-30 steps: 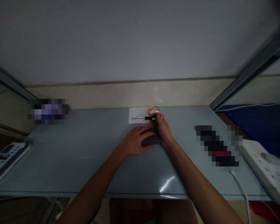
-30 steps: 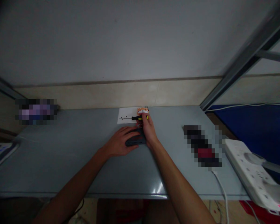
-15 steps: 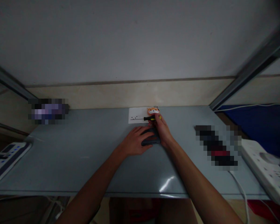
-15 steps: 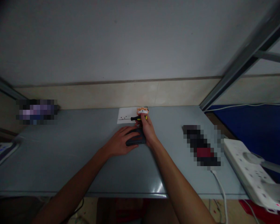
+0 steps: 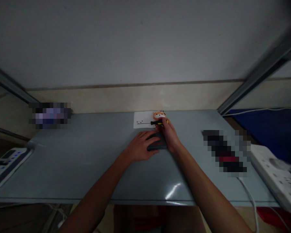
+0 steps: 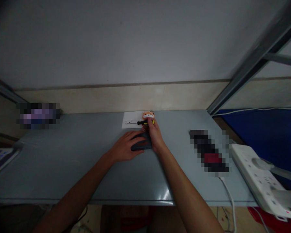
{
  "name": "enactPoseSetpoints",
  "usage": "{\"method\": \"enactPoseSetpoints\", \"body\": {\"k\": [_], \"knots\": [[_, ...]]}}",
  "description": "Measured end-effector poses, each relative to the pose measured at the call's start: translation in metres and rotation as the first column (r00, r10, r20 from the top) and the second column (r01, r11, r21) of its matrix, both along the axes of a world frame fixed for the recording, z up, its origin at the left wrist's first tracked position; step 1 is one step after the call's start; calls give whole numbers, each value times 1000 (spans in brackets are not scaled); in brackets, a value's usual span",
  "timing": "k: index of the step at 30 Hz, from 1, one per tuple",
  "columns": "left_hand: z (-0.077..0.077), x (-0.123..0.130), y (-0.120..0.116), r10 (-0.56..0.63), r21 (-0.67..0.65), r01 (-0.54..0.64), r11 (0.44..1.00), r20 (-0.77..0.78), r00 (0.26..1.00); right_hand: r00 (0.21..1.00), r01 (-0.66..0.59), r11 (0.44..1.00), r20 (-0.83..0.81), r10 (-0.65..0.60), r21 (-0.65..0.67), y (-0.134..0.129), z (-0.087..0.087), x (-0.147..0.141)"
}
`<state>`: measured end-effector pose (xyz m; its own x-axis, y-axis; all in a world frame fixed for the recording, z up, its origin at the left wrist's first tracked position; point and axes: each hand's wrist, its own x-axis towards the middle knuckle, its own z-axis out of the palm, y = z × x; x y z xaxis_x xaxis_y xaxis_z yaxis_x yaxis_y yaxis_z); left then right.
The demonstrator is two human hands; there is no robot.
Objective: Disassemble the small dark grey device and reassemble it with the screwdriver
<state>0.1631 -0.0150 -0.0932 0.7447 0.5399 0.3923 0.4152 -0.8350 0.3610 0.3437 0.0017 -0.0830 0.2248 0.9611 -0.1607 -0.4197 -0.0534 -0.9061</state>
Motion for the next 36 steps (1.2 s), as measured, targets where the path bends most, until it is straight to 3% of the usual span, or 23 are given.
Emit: {"method": "enactPoseSetpoints", "body": {"k": [8, 14, 17, 28, 36], "knots": [[3, 2, -2, 12, -37, -12, 999, 20, 1000, 997, 72, 997, -20, -71, 6, 1, -2, -2], [-1, 2, 0, 20, -71, -16, 997, 53, 998, 959, 104, 982, 247, -141, 158, -2, 4, -1], [-2, 2, 1, 17, -97, -9, 995, 84, 996, 948, 97, 976, 281, -150, 196, -4, 8, -1], [-3, -2, 5, 45, -187, -23, 982, 112, 993, 952, 40, 976, 290, -103, 215, -18, 21, -18], [15, -22, 14, 76, -322, -51, 945, 66, 995, 937, 20, 994, 344, -57, 111, -24, 22, -28]]}}
